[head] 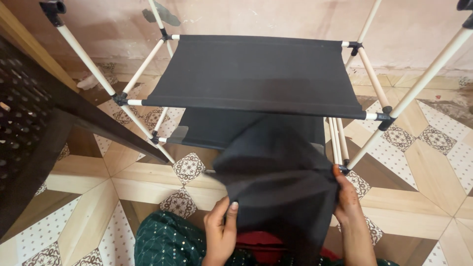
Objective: The person disassembles a two-tiered folding shelf by hand, removing the black fabric shelves and detaching white tubular poles from black plastic connectors. The person folds the fabric and sets it aside, then removes several poles from the frame.
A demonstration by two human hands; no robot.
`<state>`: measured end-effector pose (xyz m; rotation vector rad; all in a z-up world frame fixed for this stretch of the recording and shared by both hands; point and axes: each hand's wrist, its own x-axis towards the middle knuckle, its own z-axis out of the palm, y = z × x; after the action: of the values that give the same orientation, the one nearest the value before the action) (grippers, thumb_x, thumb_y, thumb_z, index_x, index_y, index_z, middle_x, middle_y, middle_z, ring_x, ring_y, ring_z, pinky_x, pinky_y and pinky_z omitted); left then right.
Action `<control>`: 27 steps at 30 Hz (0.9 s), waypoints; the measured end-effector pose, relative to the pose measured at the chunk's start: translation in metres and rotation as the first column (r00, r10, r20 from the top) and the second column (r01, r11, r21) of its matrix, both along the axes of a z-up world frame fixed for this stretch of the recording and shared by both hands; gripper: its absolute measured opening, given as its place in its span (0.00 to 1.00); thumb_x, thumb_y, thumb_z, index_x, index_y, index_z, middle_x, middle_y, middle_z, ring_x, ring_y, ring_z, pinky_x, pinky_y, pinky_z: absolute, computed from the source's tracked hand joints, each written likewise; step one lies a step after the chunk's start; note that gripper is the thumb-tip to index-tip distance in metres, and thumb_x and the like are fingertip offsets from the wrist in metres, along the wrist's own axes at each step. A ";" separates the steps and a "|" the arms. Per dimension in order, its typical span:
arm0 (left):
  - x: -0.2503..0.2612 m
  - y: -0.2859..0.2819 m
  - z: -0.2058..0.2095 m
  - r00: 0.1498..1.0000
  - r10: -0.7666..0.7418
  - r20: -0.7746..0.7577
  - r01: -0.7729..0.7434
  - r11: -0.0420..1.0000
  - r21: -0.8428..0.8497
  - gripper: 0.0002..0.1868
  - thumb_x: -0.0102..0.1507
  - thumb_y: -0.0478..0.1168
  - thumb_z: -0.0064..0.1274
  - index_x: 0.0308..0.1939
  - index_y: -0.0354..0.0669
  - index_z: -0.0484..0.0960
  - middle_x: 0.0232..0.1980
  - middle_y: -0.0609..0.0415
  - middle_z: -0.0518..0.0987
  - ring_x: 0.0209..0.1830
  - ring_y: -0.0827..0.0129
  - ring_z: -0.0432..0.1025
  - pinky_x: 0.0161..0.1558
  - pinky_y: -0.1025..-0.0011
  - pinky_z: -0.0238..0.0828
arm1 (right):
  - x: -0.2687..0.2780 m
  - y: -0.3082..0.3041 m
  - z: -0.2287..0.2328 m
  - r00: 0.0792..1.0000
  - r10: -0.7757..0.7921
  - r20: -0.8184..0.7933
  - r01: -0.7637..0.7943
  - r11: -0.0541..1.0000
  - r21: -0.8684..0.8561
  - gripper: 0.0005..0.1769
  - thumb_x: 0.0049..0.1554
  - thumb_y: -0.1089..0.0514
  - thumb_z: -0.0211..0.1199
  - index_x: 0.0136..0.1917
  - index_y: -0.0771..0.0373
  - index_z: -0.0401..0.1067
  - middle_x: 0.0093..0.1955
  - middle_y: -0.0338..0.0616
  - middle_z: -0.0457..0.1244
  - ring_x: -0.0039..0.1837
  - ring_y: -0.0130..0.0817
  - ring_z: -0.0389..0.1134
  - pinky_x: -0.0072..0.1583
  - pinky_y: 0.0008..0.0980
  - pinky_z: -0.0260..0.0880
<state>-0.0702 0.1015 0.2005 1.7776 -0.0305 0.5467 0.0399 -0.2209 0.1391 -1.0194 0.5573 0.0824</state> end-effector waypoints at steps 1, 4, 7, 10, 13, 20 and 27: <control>0.000 0.001 -0.003 0.996 0.037 -0.082 -0.039 0.999 -0.027 0.14 0.68 0.39 0.52 0.52 0.32 0.84 0.30 0.51 0.84 0.27 0.76 0.71 0.33 0.76 0.70 | 0.001 -0.001 -0.003 0.999 0.016 -0.048 -0.020 0.996 -0.082 0.25 0.61 0.41 0.58 0.60 0.63 0.73 0.56 0.45 0.70 0.58 0.37 0.69 0.63 0.37 0.66; 0.001 0.005 -0.008 0.979 0.084 -0.186 -0.117 0.978 -0.175 0.14 0.68 0.39 0.52 0.52 0.33 0.85 0.30 0.51 0.83 0.29 0.75 0.70 0.35 0.75 0.68 | 0.000 -0.012 -0.003 0.985 0.168 -0.037 -0.167 0.879 -0.447 0.33 0.66 0.38 0.54 0.57 0.75 0.75 0.52 0.55 0.71 0.54 0.41 0.70 0.61 0.40 0.66; 0.000 0.013 -0.006 0.998 0.065 -0.024 -0.070 0.937 -0.342 0.13 0.69 0.38 0.50 0.51 0.32 0.84 0.42 0.51 0.84 0.42 0.75 0.74 0.48 0.76 0.71 | -0.010 -0.018 0.008 0.981 0.154 0.120 -0.121 0.962 -0.243 0.31 0.66 0.40 0.56 0.58 0.75 0.73 0.53 0.54 0.70 0.54 0.40 0.69 0.60 0.41 0.66; -0.001 0.013 0.005 0.992 0.075 0.104 -0.053 0.978 -0.202 0.13 0.69 0.38 0.51 0.51 0.33 0.84 0.55 0.44 0.78 0.54 0.69 0.73 0.58 0.72 0.68 | -0.032 -0.020 0.026 0.937 0.121 0.327 -0.119 0.993 -0.027 0.27 0.59 0.45 0.61 0.60 0.71 0.73 0.55 0.49 0.71 0.57 0.38 0.71 0.61 0.38 0.68; -0.003 0.016 0.022 0.957 0.127 0.262 -0.143 0.989 0.041 0.09 0.65 0.37 0.55 0.46 0.36 0.85 0.71 0.36 0.66 0.67 0.56 0.66 0.65 0.62 0.62 | -0.054 -0.027 0.059 0.848 0.317 0.426 -0.157 0.916 -0.370 0.27 0.49 0.58 0.69 0.61 0.70 0.74 0.57 0.49 0.71 0.59 0.38 0.71 0.64 0.35 0.68; -0.007 0.028 0.031 0.939 -0.079 0.335 0.077 0.997 0.018 0.11 0.66 0.37 0.54 0.47 0.34 0.84 0.62 0.37 0.77 0.72 0.48 0.67 0.72 0.54 0.58 | -0.087 -0.018 0.123 0.660 0.402 0.635 0.394 0.534 -0.748 0.21 0.41 0.72 0.70 0.51 0.73 0.73 0.70 0.56 0.58 0.73 0.46 0.59 0.71 0.40 0.61; 0.004 0.000 0.009 0.994 -0.090 -0.055 0.066 0.935 -0.348 0.15 0.68 0.40 0.50 0.53 0.33 0.82 0.38 0.51 0.85 0.39 0.71 0.77 0.43 0.70 0.74 | -0.102 -0.036 0.136 0.695 0.399 0.598 0.109 0.764 -0.635 0.30 0.46 0.70 0.68 0.64 0.70 0.70 0.68 0.52 0.65 0.72 0.41 0.66 0.72 0.40 0.66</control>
<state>-0.0657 0.1015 0.2095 1.4426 0.0418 0.4039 -0.0617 -0.2566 0.2750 -1.6516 -0.2726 -0.3791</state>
